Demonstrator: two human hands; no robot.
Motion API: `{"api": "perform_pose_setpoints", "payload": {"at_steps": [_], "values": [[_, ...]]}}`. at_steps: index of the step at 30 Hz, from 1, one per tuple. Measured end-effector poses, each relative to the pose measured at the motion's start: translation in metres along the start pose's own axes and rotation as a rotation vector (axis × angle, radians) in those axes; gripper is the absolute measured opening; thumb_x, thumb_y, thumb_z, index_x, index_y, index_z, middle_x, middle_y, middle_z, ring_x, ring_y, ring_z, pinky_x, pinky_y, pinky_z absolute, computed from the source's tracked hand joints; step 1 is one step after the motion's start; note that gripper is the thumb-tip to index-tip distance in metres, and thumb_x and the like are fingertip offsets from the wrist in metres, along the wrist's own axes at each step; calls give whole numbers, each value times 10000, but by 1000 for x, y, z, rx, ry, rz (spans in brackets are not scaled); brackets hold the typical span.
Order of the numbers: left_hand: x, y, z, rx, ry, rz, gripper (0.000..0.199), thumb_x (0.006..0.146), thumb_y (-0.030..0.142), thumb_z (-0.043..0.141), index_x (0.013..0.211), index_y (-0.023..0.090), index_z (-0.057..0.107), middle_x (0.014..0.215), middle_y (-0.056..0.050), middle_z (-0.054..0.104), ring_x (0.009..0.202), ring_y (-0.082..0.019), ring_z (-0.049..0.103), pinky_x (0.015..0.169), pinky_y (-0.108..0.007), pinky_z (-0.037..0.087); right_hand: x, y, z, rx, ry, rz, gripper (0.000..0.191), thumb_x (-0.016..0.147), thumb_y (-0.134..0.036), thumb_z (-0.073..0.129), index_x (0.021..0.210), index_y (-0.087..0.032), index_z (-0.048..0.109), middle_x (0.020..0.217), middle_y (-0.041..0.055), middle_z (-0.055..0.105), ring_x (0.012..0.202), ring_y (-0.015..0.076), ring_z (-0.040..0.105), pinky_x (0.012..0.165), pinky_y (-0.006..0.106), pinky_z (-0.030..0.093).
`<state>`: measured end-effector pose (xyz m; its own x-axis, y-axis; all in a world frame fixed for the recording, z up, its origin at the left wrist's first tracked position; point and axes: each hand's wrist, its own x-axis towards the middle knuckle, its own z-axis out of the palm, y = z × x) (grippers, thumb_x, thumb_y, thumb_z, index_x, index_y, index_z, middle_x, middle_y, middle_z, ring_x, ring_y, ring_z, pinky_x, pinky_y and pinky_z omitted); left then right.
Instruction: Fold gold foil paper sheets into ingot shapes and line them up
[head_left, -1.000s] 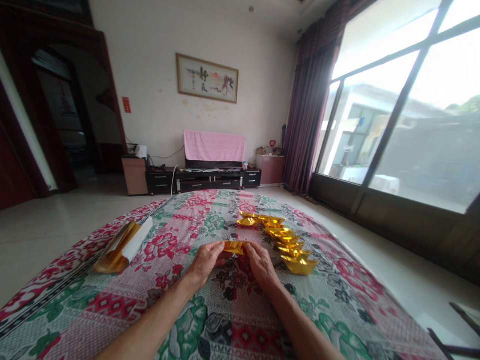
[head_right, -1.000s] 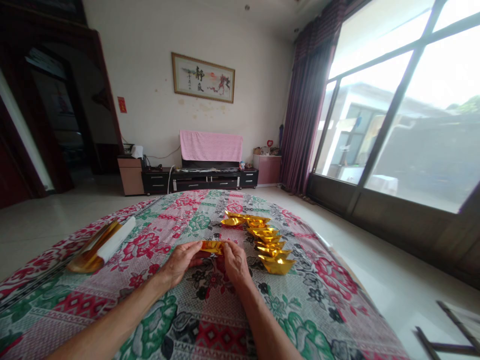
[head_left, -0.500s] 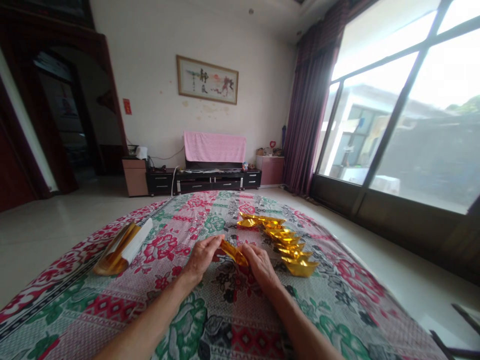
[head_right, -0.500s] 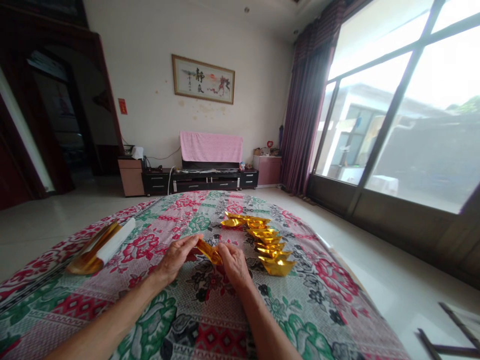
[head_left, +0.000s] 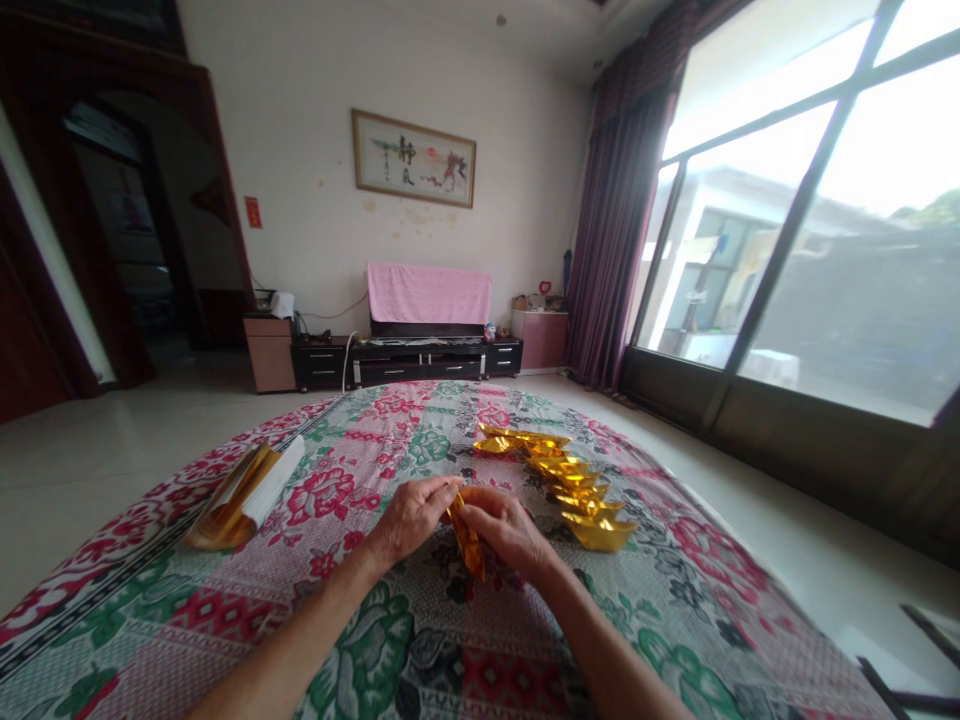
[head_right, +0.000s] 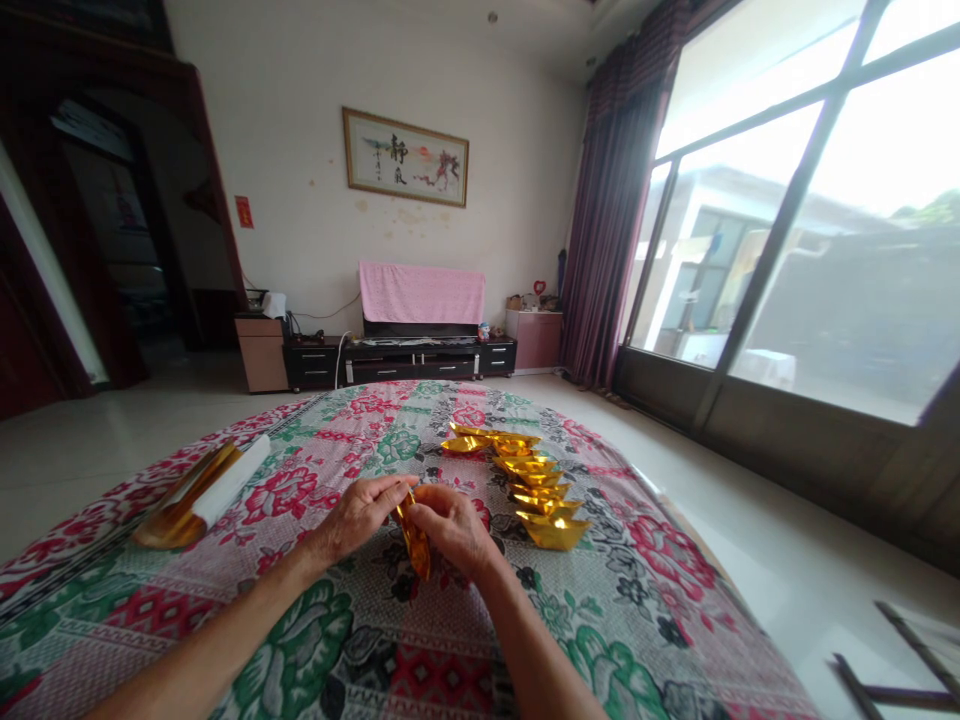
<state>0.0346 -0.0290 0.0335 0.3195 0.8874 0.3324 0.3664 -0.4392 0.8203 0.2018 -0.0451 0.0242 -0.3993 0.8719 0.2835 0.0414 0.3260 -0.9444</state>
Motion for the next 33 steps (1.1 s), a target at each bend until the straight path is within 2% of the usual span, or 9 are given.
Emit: {"api": "perform_pose_setpoints", "payload": {"at_steps": [7,12,14,16,19,21,25,28,33], "values": [[-1,0,-1,22,27,41,385,829,400,434,1050,174,653,1033,-69,669,965,-217,598,865,-310,456,-1,2,3,324,-100,110,485,720,-427,632,1139,-198,547,854,25,646,771,148,579,674,238,422],[-1,2,1,57,92,47,377,813,404,463,1035,172,660,1026,-87,653,946,-213,597,845,-293,459,-2,1,2,341,-78,116,476,710,-404,653,1127,-192,565,827,21,660,727,139,582,641,227,424],[-1,3,1,19,140,-3,403,797,418,485,1083,174,633,1073,-88,639,927,-213,606,823,-292,468,0,4,1,364,-10,101,432,712,-377,659,1094,-190,581,854,22,658,746,137,581,659,229,430],[-1,5,2,-42,149,-88,465,788,445,491,1148,168,587,1092,-92,636,875,-213,626,773,-298,485,2,9,1,425,121,93,411,702,-358,672,1069,-196,583,896,25,653,766,137,585,686,241,443],[-1,5,6,-125,79,-191,513,778,488,488,1151,148,580,1049,-94,658,814,-220,643,688,-298,499,7,14,0,576,302,66,417,672,-341,699,1047,-219,564,939,26,640,775,138,596,717,272,466],[-1,3,10,-177,32,-217,500,764,492,508,1119,152,603,1013,-87,674,833,-231,640,638,-284,498,10,16,1,663,371,34,419,649,-312,719,1025,-223,556,968,28,628,800,137,598,733,272,472],[-1,-1,18,-340,-24,-266,459,753,430,548,1134,179,594,951,-72,692,834,-226,642,583,-258,479,11,16,3,744,425,8,471,641,-256,721,1063,-256,513,988,13,611,824,123,597,737,252,472],[-1,-3,21,-469,6,-315,423,746,365,569,1122,173,601,927,-74,698,838,-204,642,608,-239,468,10,18,3,760,440,28,506,639,-241,707,1093,-275,486,974,0,610,814,122,598,730,254,475],[1,-7,19,-575,71,-366,337,718,317,608,999,139,663,861,-84,706,833,-178,635,614,-204,452,10,25,1,706,475,117,393,624,-243,666,997,-213,547,967,30,623,783,132,597,711,270,482]]}}
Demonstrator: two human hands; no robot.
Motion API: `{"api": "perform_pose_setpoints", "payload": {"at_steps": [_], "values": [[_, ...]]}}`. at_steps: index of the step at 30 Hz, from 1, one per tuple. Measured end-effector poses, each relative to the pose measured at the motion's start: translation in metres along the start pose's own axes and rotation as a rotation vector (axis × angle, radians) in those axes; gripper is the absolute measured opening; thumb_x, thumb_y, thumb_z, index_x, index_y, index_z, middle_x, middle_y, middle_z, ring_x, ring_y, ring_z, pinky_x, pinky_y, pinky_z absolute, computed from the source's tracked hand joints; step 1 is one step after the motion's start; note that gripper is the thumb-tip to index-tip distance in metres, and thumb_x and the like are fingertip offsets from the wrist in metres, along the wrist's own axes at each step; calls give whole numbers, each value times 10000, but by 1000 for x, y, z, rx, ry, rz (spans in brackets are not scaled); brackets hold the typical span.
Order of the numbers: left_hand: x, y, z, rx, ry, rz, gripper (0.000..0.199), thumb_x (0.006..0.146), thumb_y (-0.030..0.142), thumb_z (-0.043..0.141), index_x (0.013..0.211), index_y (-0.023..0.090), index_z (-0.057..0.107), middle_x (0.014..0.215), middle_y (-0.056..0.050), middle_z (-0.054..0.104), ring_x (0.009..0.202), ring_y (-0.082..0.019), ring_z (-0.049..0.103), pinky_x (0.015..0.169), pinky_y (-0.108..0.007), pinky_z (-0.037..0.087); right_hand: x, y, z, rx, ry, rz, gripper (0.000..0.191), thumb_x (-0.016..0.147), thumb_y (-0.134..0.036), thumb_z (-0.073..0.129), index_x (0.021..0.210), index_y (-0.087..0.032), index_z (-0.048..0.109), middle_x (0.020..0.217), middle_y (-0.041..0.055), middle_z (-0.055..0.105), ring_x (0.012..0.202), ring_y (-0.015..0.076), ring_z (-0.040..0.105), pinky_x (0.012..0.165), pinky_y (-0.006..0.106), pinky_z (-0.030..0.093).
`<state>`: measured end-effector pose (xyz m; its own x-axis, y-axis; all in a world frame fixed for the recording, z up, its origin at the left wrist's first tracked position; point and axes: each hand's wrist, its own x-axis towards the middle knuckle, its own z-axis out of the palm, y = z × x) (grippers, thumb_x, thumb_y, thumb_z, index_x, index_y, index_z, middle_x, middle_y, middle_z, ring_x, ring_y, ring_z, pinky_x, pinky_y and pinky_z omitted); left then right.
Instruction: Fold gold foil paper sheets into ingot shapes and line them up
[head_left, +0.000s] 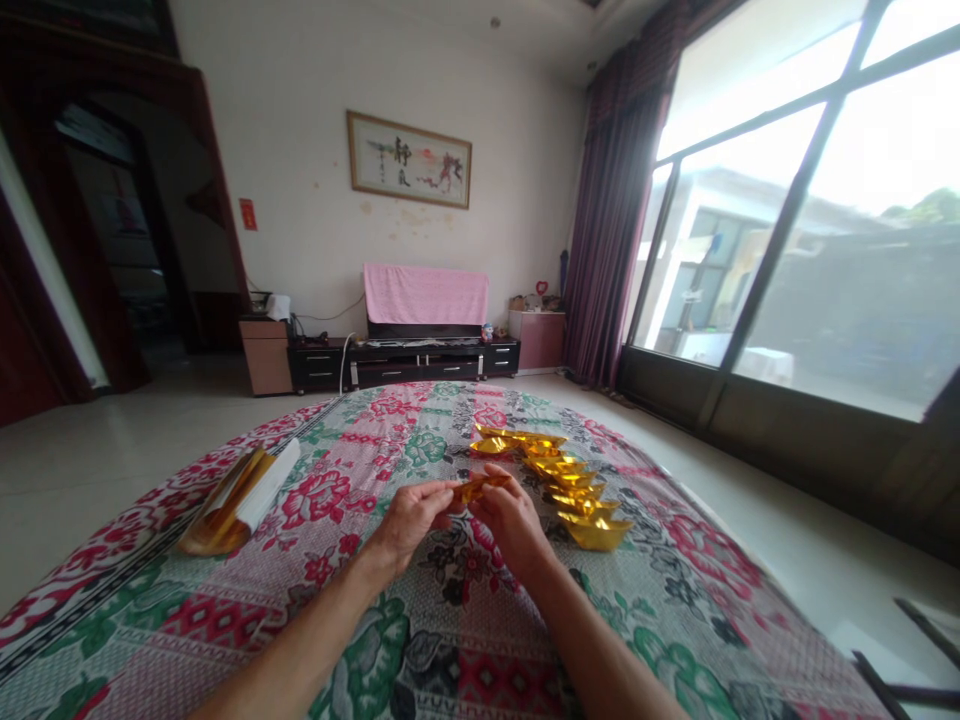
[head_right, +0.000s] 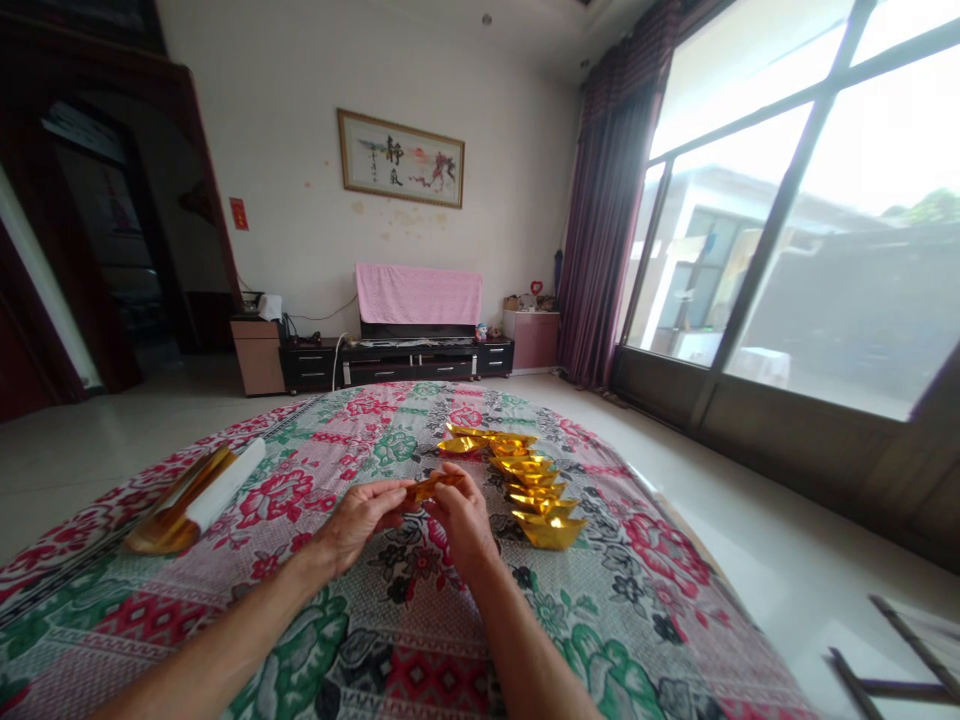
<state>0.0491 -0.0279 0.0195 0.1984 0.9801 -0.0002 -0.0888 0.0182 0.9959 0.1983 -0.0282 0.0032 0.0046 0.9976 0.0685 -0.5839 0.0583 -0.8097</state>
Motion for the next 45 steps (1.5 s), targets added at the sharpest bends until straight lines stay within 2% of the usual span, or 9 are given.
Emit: {"api": "perform_pose_setpoints", "payload": {"at_steps": [7,14,21,30,37,41,45], "values": [[2,-1,-2,-30,85,-8,289,692,267,637,942,129,681,883,-82,704,767,-155,634,575,-190,462,0,0,-4,-165,13,5,311,624,-265,630,925,-198,586,967,35,644,822,161,603,664,252,474],[1,-1,-3,-72,82,-29,298,696,288,644,950,132,666,913,-84,697,765,-164,645,537,-194,474,-3,-3,-2,-159,-55,95,314,637,-287,615,935,-202,562,964,43,656,814,191,635,639,267,474],[5,-6,-6,-56,87,-4,362,704,349,626,992,130,649,937,-91,690,817,-191,640,554,-216,486,-4,-3,-2,-216,-114,108,301,652,-323,621,910,-175,582,904,61,676,810,212,646,647,278,468],[4,-7,-8,45,92,48,347,716,363,601,966,130,659,911,-82,693,802,-193,639,564,-229,490,-5,-7,-2,-299,-37,82,285,615,-310,638,846,-146,620,819,57,676,790,195,628,643,268,484],[6,-11,-9,64,104,46,343,716,355,602,969,131,663,925,-84,691,813,-195,638,566,-234,502,-5,-9,-4,-322,-62,104,198,625,-253,589,786,-145,626,801,48,669,749,171,623,662,265,490],[7,-12,-9,77,119,49,336,708,351,605,959,136,670,937,-82,688,814,-196,636,569,-241,506,-5,-9,-3,-310,-38,107,216,635,-274,563,795,-147,633,765,43,664,727,176,630,674,287,495],[7,-12,-10,117,109,62,313,687,315,606,941,146,675,890,-70,698,791,-191,635,592,-249,497,-6,-10,-2,-341,-65,111,264,640,-302,552,829,-144,647,758,45,664,738,182,627,675,286,492]]}}
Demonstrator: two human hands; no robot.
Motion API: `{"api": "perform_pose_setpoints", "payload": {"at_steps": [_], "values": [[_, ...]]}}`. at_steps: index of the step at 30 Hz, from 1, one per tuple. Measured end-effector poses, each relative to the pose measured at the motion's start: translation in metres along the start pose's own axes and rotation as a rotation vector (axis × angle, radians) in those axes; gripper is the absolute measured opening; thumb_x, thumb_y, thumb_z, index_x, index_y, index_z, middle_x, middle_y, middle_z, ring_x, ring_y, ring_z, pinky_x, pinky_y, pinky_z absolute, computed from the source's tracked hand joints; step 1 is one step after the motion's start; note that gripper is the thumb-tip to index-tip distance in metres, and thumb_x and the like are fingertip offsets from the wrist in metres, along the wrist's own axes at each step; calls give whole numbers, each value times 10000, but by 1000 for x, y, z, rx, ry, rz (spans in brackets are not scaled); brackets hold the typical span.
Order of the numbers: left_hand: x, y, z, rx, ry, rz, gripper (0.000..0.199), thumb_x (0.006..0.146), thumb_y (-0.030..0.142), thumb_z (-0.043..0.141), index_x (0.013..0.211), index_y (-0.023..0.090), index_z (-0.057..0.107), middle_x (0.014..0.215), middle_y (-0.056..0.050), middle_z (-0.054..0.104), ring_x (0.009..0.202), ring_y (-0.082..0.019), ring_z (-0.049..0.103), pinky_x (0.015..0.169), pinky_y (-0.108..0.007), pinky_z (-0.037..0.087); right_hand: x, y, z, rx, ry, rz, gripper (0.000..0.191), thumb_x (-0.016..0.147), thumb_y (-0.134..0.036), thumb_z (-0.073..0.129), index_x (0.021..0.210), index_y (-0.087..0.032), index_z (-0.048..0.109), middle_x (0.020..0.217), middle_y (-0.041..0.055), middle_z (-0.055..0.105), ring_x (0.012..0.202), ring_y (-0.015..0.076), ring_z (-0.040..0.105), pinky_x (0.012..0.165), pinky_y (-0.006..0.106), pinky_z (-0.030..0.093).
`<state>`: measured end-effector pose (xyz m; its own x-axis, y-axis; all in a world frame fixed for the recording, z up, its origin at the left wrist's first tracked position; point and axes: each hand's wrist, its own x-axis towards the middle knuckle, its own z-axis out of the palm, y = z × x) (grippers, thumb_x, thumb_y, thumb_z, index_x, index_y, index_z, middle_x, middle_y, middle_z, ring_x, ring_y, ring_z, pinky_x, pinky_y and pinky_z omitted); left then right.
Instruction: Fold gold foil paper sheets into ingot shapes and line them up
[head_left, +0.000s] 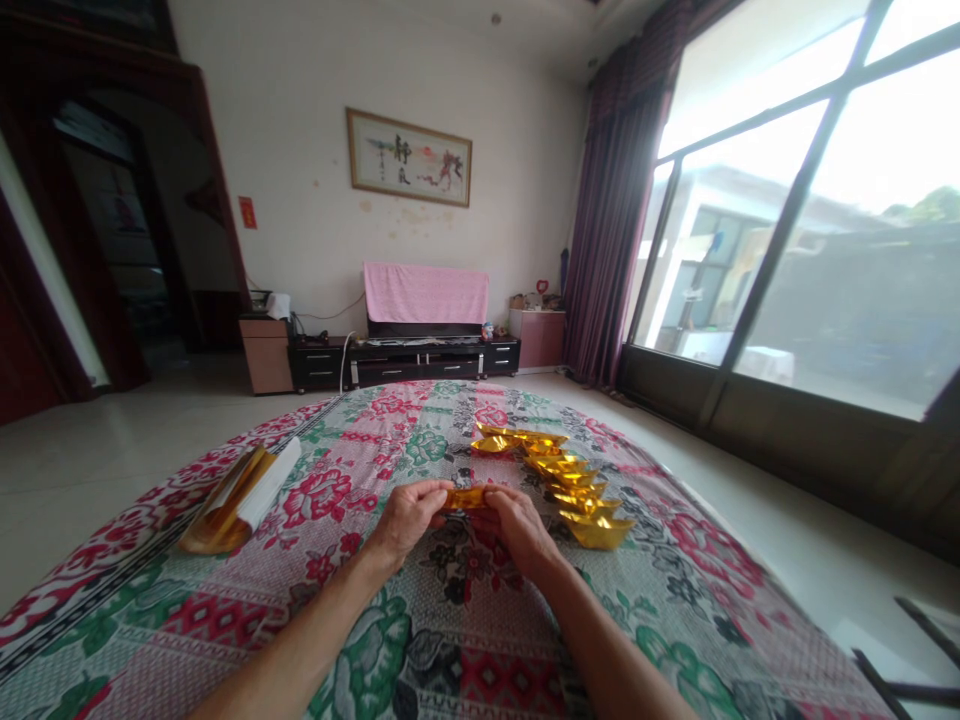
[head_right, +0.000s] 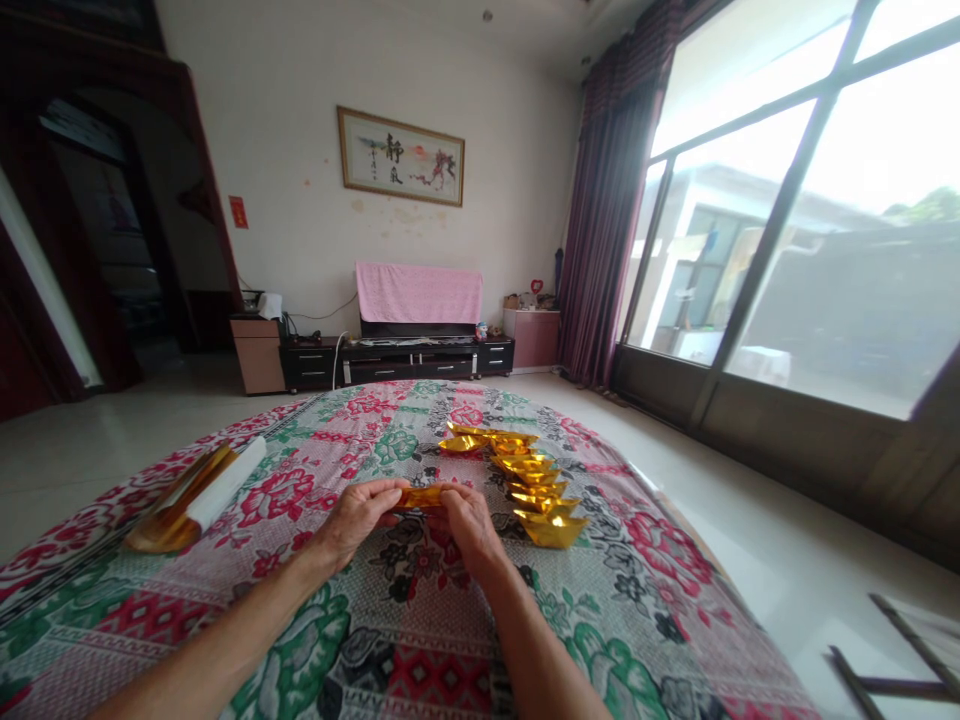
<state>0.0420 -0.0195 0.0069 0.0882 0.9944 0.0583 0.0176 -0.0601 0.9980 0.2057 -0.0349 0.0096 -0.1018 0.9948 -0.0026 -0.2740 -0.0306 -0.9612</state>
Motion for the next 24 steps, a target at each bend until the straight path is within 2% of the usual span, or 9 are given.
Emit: {"api": "perform_pose_setpoints", "payload": {"at_steps": [7,13,24], "values": [[2,-3,0,140,24,52,267,642,267,589,861,154,690,748,-37,698,652,-164,618,580,-247,466,0,2,1,-112,-5,-45,279,644,-317,551,826,-149,679,737,36,667,711,183,609,641,274,479],[5,-7,-1,309,109,119,255,671,284,529,825,177,701,597,3,656,508,-132,562,493,-220,413,2,6,2,-189,1,-89,258,658,-311,541,804,-167,698,694,18,662,643,169,588,597,266,470],[4,-7,0,350,82,136,228,637,243,534,792,177,687,595,18,642,520,-123,550,508,-212,403,7,12,-1,-241,-3,-119,277,668,-276,508,830,-175,709,672,15,638,579,139,548,591,268,464]]}}
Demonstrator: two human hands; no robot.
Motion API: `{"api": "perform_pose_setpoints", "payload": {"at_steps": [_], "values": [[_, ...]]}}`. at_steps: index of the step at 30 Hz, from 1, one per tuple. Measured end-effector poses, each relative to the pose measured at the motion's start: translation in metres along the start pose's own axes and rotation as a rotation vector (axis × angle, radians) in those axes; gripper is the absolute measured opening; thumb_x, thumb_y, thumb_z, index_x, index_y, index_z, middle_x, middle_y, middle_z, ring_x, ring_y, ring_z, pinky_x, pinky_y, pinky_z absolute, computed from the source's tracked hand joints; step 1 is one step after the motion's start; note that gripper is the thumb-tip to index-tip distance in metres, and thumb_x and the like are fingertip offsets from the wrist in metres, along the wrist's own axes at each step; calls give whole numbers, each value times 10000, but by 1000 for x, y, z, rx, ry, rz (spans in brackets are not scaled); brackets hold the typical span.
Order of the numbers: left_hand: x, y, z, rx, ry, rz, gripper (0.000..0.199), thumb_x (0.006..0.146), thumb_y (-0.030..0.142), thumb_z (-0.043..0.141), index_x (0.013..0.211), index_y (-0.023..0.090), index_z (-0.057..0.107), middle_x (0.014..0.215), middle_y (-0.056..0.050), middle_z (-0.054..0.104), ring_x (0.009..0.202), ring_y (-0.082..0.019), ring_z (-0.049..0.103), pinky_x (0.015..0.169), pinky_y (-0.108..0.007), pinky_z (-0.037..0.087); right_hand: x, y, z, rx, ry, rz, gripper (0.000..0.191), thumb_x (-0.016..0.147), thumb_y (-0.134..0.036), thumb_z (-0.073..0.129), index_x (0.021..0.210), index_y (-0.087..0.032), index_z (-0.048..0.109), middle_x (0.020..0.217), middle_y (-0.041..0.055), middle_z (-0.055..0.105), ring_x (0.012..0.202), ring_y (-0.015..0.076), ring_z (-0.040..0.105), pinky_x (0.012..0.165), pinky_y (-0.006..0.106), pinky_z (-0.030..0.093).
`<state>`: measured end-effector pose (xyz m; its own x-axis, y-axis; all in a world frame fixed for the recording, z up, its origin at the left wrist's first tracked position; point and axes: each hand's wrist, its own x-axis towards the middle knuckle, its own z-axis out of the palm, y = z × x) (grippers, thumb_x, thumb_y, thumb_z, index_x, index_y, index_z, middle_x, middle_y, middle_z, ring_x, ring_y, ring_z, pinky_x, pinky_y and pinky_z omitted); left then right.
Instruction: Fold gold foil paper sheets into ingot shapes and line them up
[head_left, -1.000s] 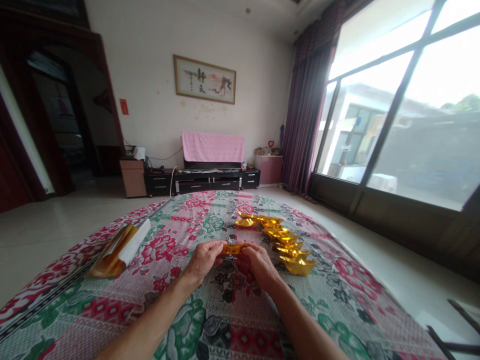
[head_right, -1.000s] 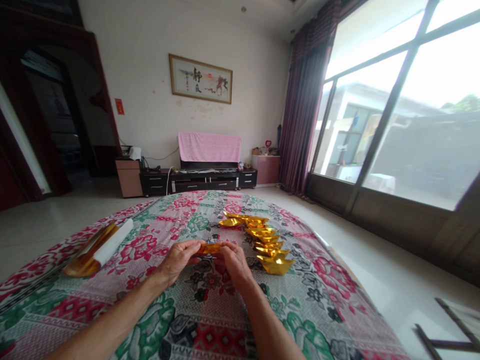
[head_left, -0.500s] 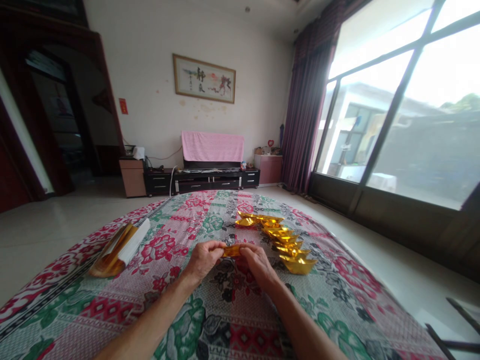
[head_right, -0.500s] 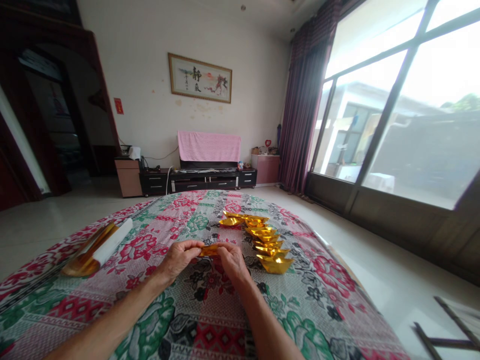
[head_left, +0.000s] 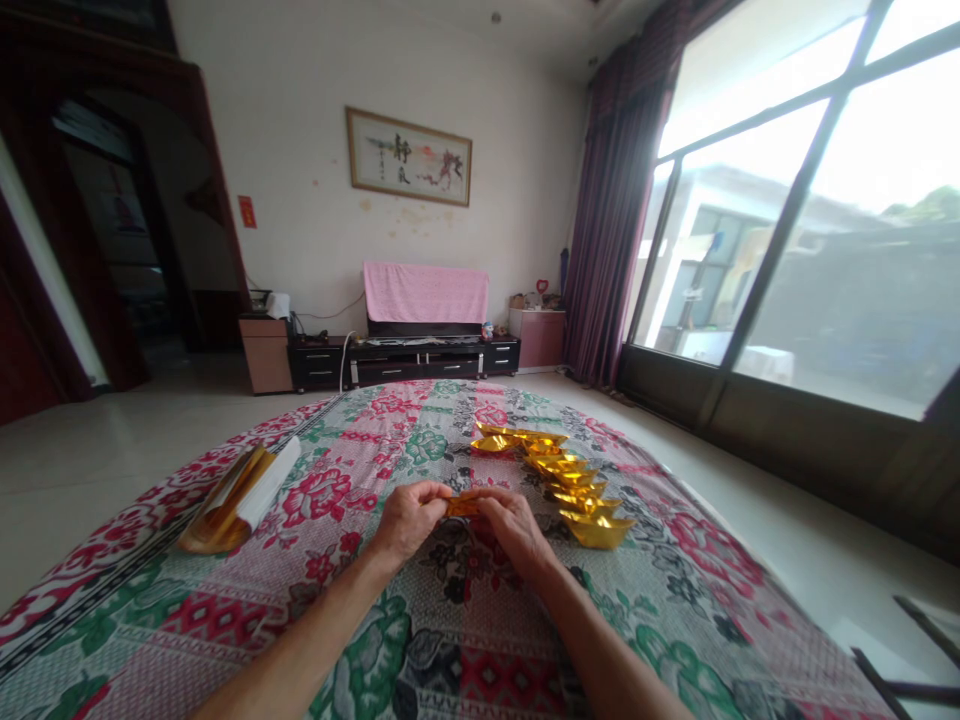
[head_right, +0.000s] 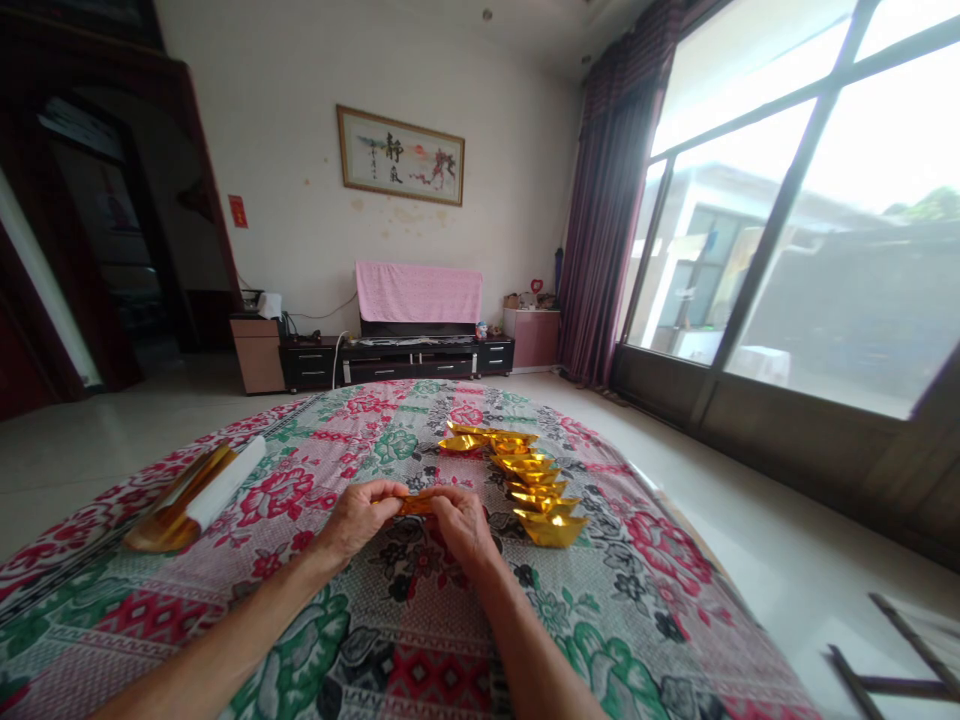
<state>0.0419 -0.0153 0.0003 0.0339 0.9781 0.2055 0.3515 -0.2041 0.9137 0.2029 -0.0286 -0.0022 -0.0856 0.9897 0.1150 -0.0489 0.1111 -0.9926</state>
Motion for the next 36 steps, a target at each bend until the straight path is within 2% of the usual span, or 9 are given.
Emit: {"api": "perform_pose_setpoints", "payload": {"at_steps": [5,9,16,19,27,31,36], "values": [[0,0,-1,51,22,22,214,633,227,531,773,180,686,629,11,664,586,-142,592,561,-222,438,1,4,-1,-39,2,3,294,689,-295,506,865,-173,706,607,7,617,559,139,550,581,266,457],[1,-1,-2,57,35,15,205,635,234,536,759,181,691,644,3,674,618,-153,606,559,-223,445,1,3,-1,-30,-3,0,297,687,-308,508,861,-164,701,673,23,641,602,152,572,600,274,470],[0,6,-3,-323,-31,-209,325,638,237,554,920,131,676,835,-60,706,755,-176,635,579,-226,486,-1,-2,-1,48,1,-2,364,691,-372,520,914,-126,670,804,67,668,730,185,606,659,300,498],[0,4,-1,-390,-34,-260,343,618,195,564,932,109,671,861,-75,705,766,-171,635,588,-217,490,-2,-4,-2,46,4,-11,359,691,-378,520,900,-130,674,824,66,667,755,188,609,678,305,502],[1,1,1,-249,-2,-198,333,640,151,514,926,121,682,836,-46,711,714,-151,643,580,-211,509,3,3,1,-31,46,11,341,650,-287,491,878,-117,679,776,51,664,680,160,603,652,279,502],[1,3,2,-186,18,-157,324,660,145,500,924,132,687,864,-36,710,718,-147,649,588,-215,528,5,6,1,-66,63,52,383,643,-286,475,929,-119,668,718,34,657,630,146,593,621,265,494],[2,-2,3,-162,62,-147,332,683,141,475,940,121,684,922,-52,703,739,-150,654,585,-214,539,2,3,-1,-39,4,15,378,666,-290,472,950,-128,663,816,46,652,703,148,590,658,266,490]]}}
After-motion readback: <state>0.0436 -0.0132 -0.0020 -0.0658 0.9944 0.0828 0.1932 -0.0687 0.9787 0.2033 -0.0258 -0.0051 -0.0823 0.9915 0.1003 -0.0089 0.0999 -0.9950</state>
